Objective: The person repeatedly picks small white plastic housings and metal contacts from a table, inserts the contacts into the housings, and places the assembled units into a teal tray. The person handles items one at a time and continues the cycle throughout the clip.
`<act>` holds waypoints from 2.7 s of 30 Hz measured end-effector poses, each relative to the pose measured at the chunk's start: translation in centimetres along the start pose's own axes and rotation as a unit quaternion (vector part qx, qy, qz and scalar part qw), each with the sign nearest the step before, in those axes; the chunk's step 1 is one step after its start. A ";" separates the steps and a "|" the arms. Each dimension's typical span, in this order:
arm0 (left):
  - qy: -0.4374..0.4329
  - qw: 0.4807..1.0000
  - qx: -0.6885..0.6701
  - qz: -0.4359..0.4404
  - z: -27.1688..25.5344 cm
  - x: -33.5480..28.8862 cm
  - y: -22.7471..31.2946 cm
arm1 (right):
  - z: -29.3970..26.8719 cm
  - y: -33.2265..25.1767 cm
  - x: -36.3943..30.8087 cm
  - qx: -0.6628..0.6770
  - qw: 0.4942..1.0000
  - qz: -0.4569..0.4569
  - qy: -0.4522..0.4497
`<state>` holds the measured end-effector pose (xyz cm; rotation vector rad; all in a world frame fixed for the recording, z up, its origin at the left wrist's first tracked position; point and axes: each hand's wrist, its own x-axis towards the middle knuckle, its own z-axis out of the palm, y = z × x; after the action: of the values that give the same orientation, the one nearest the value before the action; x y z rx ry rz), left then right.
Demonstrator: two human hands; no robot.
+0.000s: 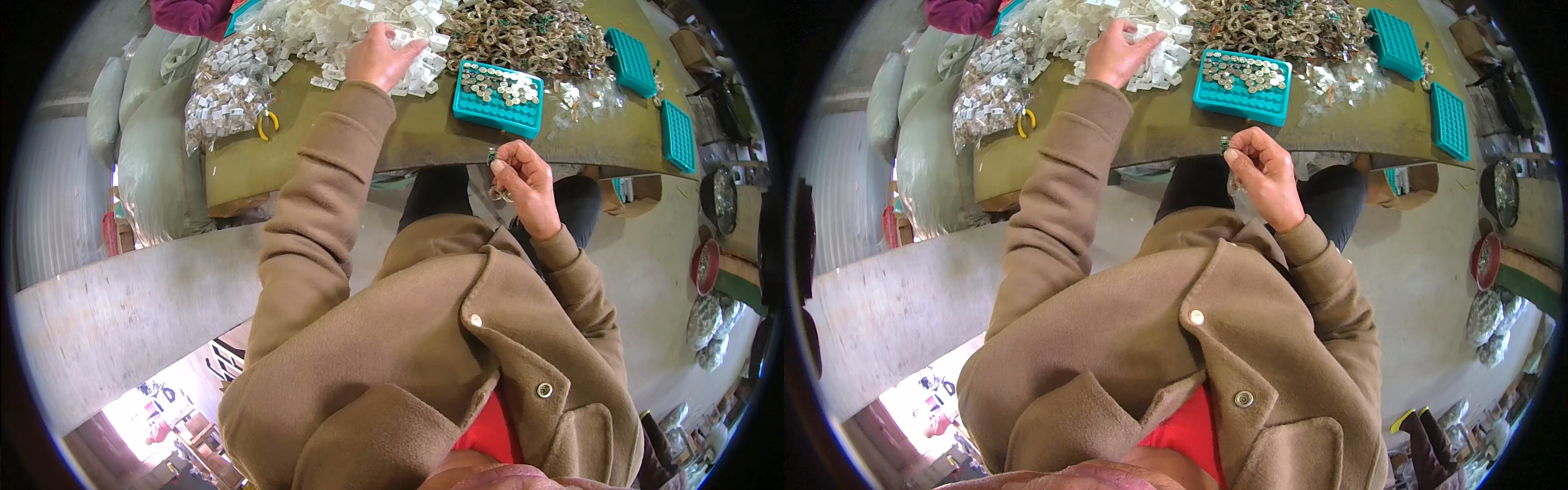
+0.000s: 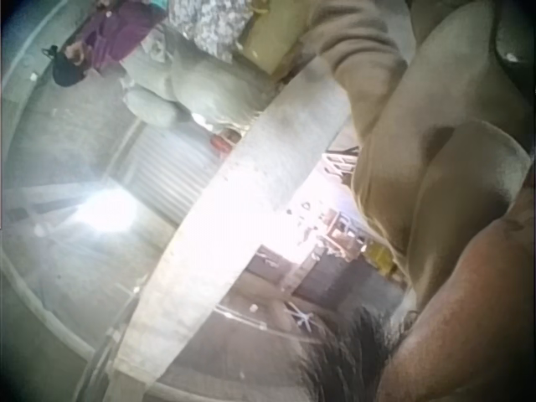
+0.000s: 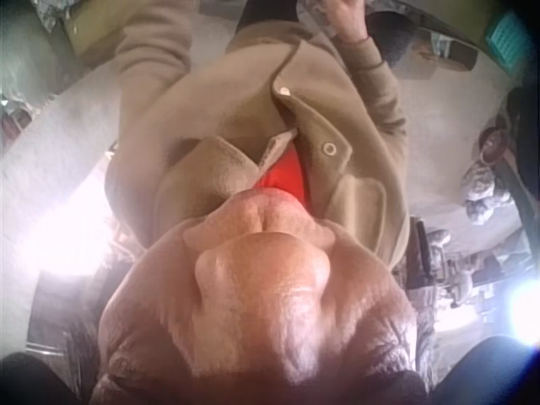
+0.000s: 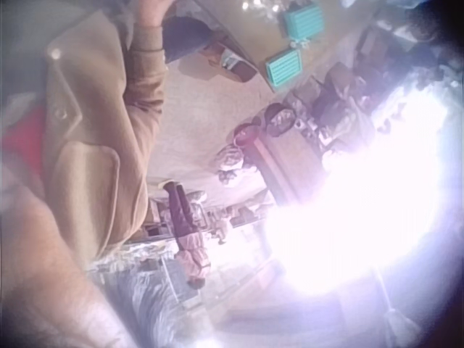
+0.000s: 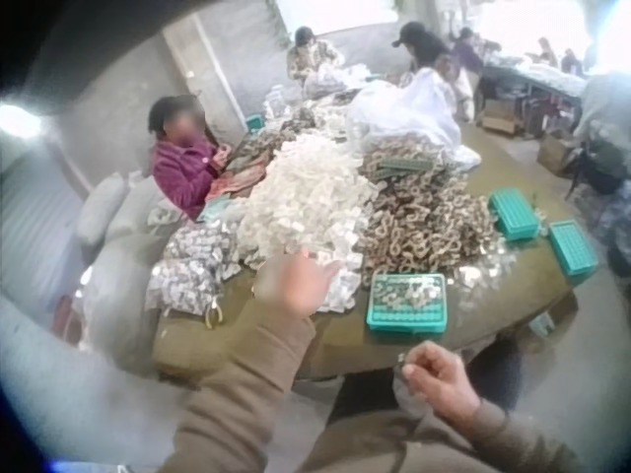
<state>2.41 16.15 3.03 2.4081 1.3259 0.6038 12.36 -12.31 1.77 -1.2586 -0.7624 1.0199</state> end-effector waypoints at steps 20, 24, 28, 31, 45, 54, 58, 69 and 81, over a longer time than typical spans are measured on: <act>-0.146 0.693 -0.705 -0.036 -3.4 -9.2 1.9 | 3.2 -2.6 5.1 0.257 0.965 0.025 -0.052; -0.154 0.695 -0.702 -0.034 -3.2 -12.1 4.7 | 4.0 -2.5 4.7 0.375 0.925 0.036 -0.052; -0.125 0.681 -0.720 -0.038 -2.2 -13.8 6.3 | 4.4 -2.6 3.3 0.252 0.968 -0.013 0.009; -0.221 0.593 -0.765 -0.117 -1.9 -14.5 6.0 | 4.2 -2.9 2.7 0.159 0.985 -0.044 0.042; -0.239 0.595 -0.762 -0.092 -1.2 -16.0 4.8 | 2.1 -2.0 1.8 0.289 0.956 0.051 -0.006; -0.169 0.751 -0.634 -0.069 -1.2 -16.3 6.2 | 2.9 -2.4 1.0 0.021 0.993 -0.082 0.080; -0.218 0.700 -0.674 -0.094 -1.0 -16.1 5.6 | 2.8 -2.5 1.1 0.039 0.995 -0.068 0.063; -0.209 0.660 -0.718 -0.077 -0.3 -15.8 5.3 | 2.3 -2.5 1.3 0.138 0.989 -0.028 0.051; -0.086 0.759 -0.644 -0.027 0.2 -16.5 6.6 | 2.6 -2.8 1.5 0.034 0.998 -0.043 0.028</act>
<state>-0.68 -1.33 2.55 1.2006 0.4995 0.8484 11.12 -9.88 4.92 -1.1820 -0.7267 0.9293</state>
